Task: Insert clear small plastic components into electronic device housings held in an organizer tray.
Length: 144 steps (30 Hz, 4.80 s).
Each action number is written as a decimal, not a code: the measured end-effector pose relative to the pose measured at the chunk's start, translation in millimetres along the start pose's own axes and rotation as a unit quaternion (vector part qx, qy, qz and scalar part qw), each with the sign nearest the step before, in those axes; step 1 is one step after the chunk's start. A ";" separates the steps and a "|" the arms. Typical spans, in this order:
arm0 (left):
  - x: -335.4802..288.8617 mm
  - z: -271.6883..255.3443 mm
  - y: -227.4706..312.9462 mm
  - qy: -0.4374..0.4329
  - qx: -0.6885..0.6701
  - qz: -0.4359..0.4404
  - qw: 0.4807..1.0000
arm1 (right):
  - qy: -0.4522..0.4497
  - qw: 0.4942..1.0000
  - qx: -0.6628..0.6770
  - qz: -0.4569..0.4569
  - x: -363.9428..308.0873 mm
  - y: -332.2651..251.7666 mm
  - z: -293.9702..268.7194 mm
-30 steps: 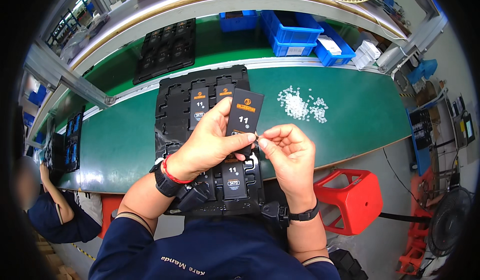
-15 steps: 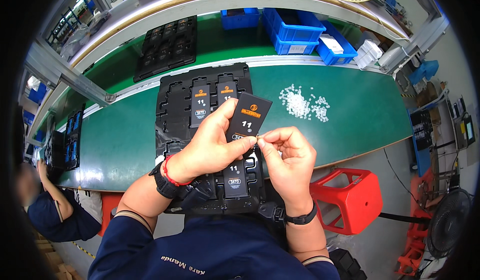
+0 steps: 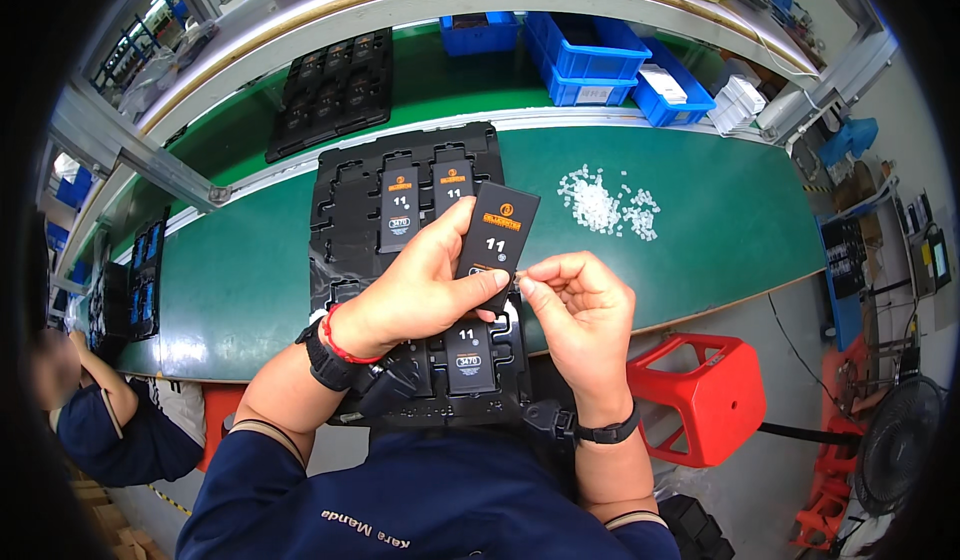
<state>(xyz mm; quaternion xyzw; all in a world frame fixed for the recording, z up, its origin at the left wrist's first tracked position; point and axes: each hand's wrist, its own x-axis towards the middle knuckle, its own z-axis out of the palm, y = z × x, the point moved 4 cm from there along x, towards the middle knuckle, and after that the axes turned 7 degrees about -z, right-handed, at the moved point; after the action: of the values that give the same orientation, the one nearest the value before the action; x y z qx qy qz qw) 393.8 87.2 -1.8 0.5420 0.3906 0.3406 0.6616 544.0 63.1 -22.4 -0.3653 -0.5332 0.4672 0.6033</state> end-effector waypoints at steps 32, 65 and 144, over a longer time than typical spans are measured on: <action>-43.3 -158.4 -21.1 0.314 0.117 -0.154 0.930 | 0.065 0.992 -0.107 0.010 -11.6 8.0 -66.5; -31.6 -17.8 -7.4 -0.018 0.555 0.045 0.830 | -0.044 0.847 -0.526 -0.065 62.6 56.8 -106.8; -25.8 17.0 -18.2 0.031 0.064 0.054 0.996 | -0.049 0.995 -0.088 -0.011 -26.9 -7.1 2.0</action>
<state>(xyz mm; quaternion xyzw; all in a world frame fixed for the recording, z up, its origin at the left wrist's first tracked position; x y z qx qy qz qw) 397.4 53.7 -14.0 0.5927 0.4023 0.3671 0.5934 543.4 35.3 -23.5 -0.3880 -0.6054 0.4293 0.5464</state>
